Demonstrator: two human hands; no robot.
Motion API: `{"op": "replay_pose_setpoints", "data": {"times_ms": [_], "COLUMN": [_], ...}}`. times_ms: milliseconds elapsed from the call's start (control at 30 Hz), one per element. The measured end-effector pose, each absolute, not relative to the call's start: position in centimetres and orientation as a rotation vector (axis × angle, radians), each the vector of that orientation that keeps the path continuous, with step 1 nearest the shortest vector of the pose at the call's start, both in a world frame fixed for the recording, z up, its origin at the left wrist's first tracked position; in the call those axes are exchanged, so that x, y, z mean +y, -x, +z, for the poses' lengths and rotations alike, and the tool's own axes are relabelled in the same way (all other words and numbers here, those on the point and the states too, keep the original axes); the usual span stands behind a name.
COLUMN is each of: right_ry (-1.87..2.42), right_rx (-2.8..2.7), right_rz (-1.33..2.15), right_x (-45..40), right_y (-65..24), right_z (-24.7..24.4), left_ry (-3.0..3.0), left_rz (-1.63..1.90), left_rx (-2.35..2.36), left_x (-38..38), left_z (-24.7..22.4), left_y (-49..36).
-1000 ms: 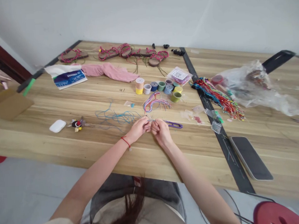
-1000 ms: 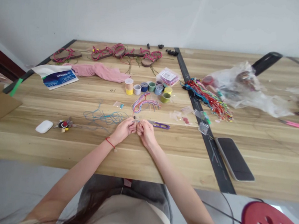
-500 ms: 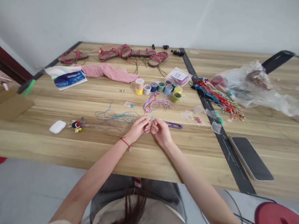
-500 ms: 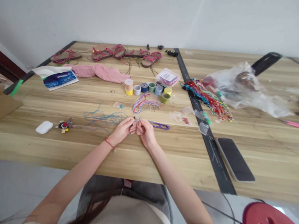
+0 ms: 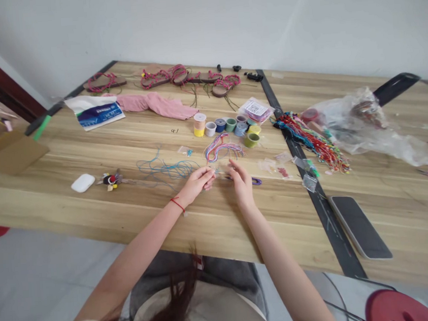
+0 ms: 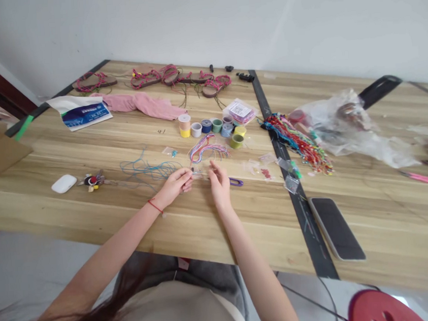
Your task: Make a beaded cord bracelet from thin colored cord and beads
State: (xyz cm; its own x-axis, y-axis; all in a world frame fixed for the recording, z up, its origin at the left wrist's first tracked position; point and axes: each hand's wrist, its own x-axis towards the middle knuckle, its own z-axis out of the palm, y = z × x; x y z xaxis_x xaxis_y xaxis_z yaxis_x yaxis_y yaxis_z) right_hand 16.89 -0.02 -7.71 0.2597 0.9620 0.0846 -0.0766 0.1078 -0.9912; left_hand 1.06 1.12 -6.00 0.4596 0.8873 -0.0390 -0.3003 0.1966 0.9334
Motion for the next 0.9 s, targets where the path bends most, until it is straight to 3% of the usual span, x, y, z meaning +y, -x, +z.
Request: {"op": "replay_pose_setpoints", "data": {"times_ms": [100,200,433,900], "right_ry": [1.331,1.340,1.085,1.109], "right_rx": [-1.228,-1.359,-1.295,-1.108], "right_rz": [0.539,0.409,1.070,1.072], "right_x": [0.0,-0.1,-0.2,0.0], "right_y": [-17.7,-18.0,-16.7,-16.1], "right_z": [-8.0,-7.9,-7.3,-7.6], "left_ry": [-1.103,-1.143,-1.226,-1.229], "left_rz": [0.927,0.926,0.919,0.975], "left_rx": [0.691,0.702,0.758,0.932], "left_x": [1.3,1.3,1.3,1.6], "left_z": [-6.3,-6.4,-6.1,-6.8], "left_y": [-0.9,-0.9,-0.8,-0.7]}}
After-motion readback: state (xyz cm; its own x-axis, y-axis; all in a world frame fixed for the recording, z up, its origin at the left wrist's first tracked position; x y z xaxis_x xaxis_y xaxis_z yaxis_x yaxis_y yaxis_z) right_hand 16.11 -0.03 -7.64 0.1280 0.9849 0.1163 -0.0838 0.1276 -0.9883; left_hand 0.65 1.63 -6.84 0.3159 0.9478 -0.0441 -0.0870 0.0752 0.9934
